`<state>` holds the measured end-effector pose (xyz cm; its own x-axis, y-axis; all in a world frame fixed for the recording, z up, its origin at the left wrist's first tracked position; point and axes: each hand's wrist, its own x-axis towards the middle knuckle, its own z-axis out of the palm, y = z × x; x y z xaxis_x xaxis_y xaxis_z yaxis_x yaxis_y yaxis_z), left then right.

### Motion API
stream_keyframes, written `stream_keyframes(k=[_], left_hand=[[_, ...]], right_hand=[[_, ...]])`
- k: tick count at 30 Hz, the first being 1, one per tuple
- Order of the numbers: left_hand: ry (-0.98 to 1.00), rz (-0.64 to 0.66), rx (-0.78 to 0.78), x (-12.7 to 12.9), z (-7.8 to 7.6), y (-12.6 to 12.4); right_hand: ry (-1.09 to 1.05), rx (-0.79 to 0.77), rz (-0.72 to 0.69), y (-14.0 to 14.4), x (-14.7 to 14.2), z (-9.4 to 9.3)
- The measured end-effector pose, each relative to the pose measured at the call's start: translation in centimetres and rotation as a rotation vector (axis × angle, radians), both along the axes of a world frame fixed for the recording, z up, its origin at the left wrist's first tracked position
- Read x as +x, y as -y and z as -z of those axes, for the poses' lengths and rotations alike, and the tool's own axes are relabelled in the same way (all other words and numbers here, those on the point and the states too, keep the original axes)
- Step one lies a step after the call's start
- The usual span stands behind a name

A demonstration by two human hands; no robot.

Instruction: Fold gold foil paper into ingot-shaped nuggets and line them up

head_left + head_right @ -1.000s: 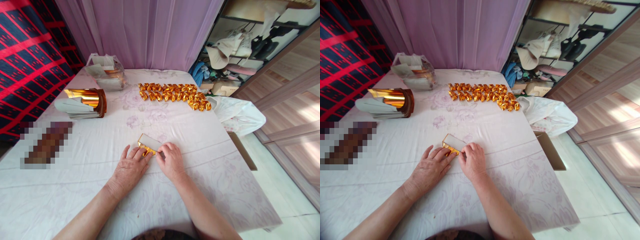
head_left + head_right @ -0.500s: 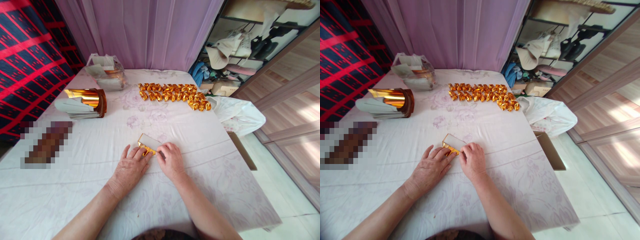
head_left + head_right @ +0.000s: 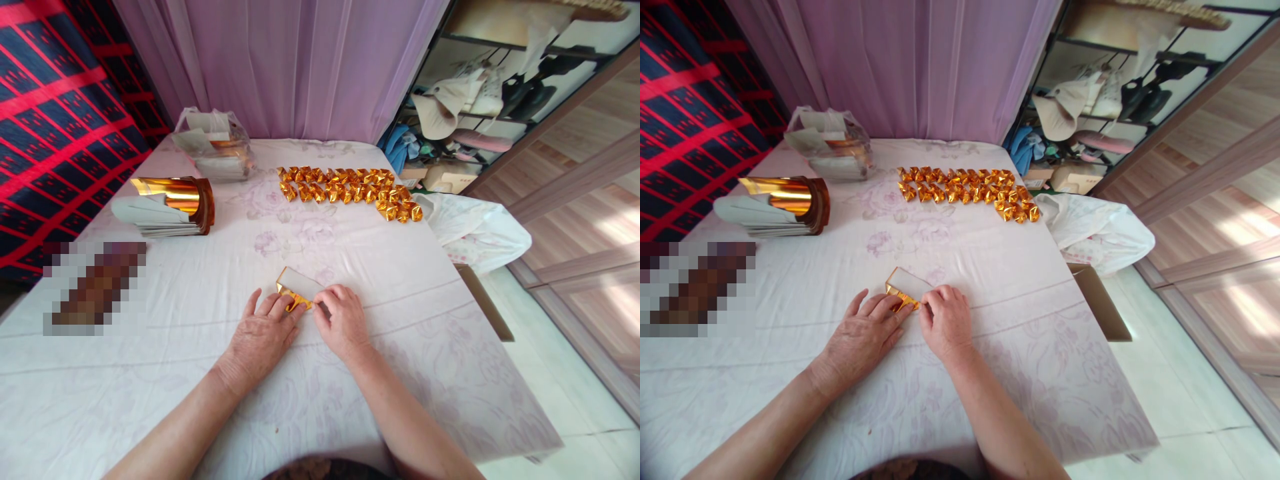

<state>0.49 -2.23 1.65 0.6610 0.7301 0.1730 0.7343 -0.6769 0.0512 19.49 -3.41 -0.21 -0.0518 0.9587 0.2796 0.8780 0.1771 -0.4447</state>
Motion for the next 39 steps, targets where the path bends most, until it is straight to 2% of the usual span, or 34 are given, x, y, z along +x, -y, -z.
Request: stream_keyframes(k=[20,39], left_hand=[[0.006,-0.009,-0.007,0.18,0.01,0.01],[-0.023,-0.016,-0.019,0.21,-0.11,-0.02]], right_hand=[[0.037,-0.016,0.032,-0.18,-0.35,-0.01],[-0.049,-0.035,0.019,-0.25,-0.08,0.14]])
